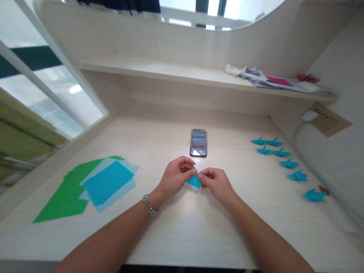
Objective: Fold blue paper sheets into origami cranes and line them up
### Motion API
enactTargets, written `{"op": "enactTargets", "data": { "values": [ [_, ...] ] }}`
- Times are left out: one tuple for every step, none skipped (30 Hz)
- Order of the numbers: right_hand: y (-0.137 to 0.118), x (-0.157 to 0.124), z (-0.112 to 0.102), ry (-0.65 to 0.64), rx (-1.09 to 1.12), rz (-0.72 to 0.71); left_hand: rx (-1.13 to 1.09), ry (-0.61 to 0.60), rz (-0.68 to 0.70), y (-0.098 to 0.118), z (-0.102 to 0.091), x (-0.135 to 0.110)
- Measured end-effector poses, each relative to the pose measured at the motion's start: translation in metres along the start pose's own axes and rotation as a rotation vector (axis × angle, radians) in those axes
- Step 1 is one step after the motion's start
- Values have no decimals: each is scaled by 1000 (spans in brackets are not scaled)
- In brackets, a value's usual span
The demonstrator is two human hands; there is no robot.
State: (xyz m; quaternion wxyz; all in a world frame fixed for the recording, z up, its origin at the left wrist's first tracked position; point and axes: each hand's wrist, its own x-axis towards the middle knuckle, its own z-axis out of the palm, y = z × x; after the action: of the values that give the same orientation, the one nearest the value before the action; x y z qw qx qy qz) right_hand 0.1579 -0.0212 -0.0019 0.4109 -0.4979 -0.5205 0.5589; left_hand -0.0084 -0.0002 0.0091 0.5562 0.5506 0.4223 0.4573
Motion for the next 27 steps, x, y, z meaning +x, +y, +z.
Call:
{"op": "enactTargets", "data": {
  "values": [
    [0,0,0,13,-13,-12,-7,4,-5,0,0,0],
    [0,0,0,25,-22,-21,-14,2,-11,1,1,0],
    [0,1,0,40,-26,-29,-19,-8,-20,1,1,0],
    [0,1,0,56,-28,-35,-23,-28,-32,2,2,0],
    [0,1,0,70,-27,-39,-25,-54,-45,2,2,-1],
    [1,1,-1,86,-26,-45,-25,-78,-59,2,3,-1],
    [1,1,-1,104,-27,-52,-24,-99,-72,2,3,-1],
    [1,2,-1,123,-29,-59,-23,-116,-86,1,3,-2],
    [1,1,-1,138,-32,-65,-22,-127,-97,1,4,-2],
    [1,1,-2,151,-36,-72,-22,-136,-106,1,4,-2],
    [1,1,-2,161,-38,-76,-23,-141,-111,1,4,-2],
    [1,1,-2,166,-39,-77,-25,-146,-113,0,4,-2],
    [0,1,-2,163,-40,-76,-25,-150,-112,0,3,-1],
    [0,1,-2,157,-40,-73,-22,-151,-110,0,3,-1],
    [0,1,-2,148,-39,-67,-18,-152,-108,-1,2,-1],
    [1,1,-3,136,-34,-58,-14,-155,-109,-1,2,-1],
    [1,2,-3,124,-25,-49,-11,-160,-111,-2,1,-1],
    [2,2,-3,114,-11,-38,-10,-168,-115,-2,1,-1],
    [2,2,-3,103,4,-30,-10,-179,-119,-2,1,-1],
    [3,3,-3,94,17,-27,-10,-192,-122,-2,2,-2],
    [4,3,-3,88,23,-31,-10,-203,-123,-1,2,-2],
    [5,3,-3,87,20,-43,-9,-213,-120,0,3,-3],
    [5,3,-3,92,9,-60,-8,-216,-116,0,4,-4],
    [6,4,-3,103,-6,-77,-6,-214,-112,1,5,-4],
    [6,4,-3,120,-19,-91,-5,-208,-111,2,6,-5],
    [6,4,-3,135,-27,-98,-6,-202,-113,3,7,-5],
    [6,4,-3,147,-29,-100,-8,-196,-117,4,7,-6]
  ]
}}
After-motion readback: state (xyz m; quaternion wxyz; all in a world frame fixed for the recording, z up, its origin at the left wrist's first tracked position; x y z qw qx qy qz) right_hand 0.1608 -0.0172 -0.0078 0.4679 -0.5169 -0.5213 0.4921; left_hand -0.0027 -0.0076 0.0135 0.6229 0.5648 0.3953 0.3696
